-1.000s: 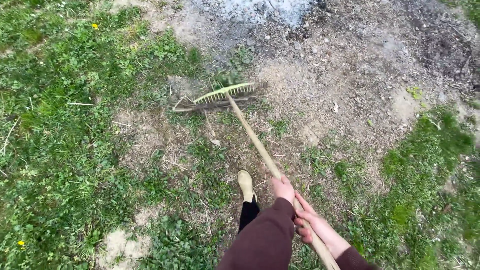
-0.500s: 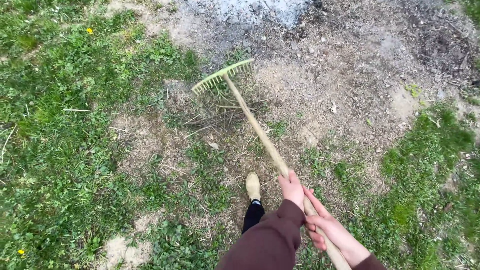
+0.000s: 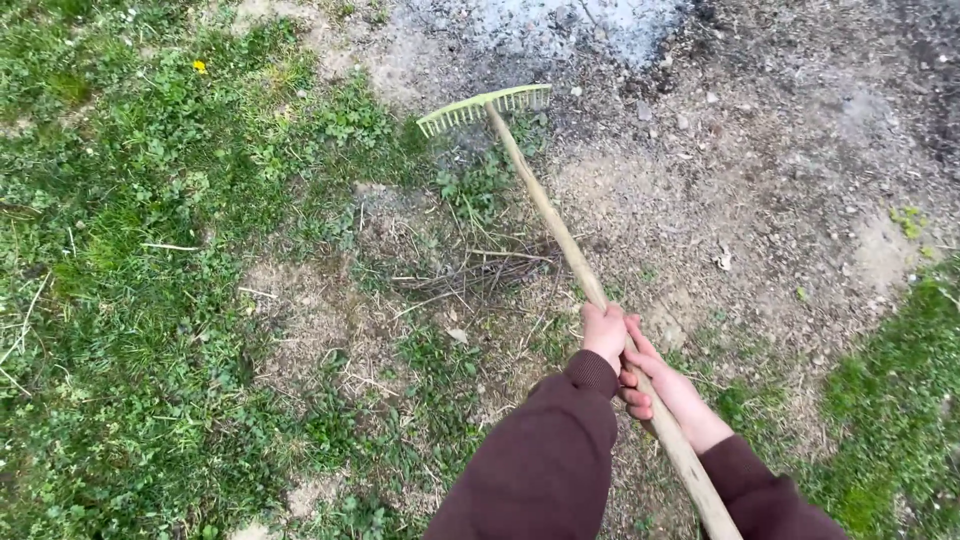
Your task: Raking dry grass and twigs into a pile in a backyard
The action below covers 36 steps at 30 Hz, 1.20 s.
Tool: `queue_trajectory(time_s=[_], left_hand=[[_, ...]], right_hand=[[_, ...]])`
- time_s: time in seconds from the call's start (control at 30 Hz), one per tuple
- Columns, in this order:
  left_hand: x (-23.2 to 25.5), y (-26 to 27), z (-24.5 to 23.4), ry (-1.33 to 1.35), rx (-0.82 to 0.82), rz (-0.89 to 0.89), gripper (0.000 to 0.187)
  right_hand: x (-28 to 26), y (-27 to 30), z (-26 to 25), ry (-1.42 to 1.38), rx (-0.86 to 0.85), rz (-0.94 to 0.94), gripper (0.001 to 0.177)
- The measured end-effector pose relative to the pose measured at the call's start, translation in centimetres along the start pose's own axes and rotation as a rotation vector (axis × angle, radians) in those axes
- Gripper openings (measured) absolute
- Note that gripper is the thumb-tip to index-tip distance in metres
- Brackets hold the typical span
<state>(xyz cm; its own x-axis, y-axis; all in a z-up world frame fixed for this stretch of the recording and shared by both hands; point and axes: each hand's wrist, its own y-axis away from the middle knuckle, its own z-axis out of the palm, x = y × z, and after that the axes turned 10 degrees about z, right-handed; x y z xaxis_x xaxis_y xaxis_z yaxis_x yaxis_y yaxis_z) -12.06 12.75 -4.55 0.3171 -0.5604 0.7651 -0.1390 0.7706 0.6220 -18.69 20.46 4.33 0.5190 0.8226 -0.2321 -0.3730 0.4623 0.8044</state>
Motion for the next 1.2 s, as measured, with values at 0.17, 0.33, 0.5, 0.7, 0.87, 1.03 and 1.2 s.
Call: queue_trajectory(time_s=[0.17, 0.33, 0.5, 0.7, 0.87, 1.03, 1.2], left_hand=[[-1.6, -5.3, -0.5, 0.020, -0.052, 0.042, 0.050], [-3.0, -8.9, -0.3, -0.042, 0.060, 0.143, 0.044], [-1.8, -5.5, -1.6, -0.243, 0.053, 0.100, 0.043], [-4.5, 0.6, -3.0, -0.312, 0.068, 0.029, 0.034], [-12.3, 6.2, -4.5, -0.182, 0.102, 0.035, 0.031], [-21.5, 11.3, -5.3, -0.237, 0.157, 0.145, 0.074], [-29.0, 17.4, -6.8, -0.270, 0.216, 0.094, 0.046]], right_hand=[[-1.5, -6.3, -0.5, 0.048, 0.002, -0.070, 0.065], [-1.8, -4.3, 2.0, -0.010, 0.019, -0.074, 0.062], [0.7, -1.8, 1.0, -0.014, 0.028, -0.048, 0.062], [5.6, 2.0, -2.3, -0.033, 0.018, 0.059, 0.068], [12.3, 5.8, -8.0, -0.003, 0.007, 0.110, 0.066], [18.7, 11.1, -12.7, 0.024, 0.010, 0.106, 0.067], [25.1, 15.5, -17.1, 0.083, -0.006, 0.144, 0.068]])
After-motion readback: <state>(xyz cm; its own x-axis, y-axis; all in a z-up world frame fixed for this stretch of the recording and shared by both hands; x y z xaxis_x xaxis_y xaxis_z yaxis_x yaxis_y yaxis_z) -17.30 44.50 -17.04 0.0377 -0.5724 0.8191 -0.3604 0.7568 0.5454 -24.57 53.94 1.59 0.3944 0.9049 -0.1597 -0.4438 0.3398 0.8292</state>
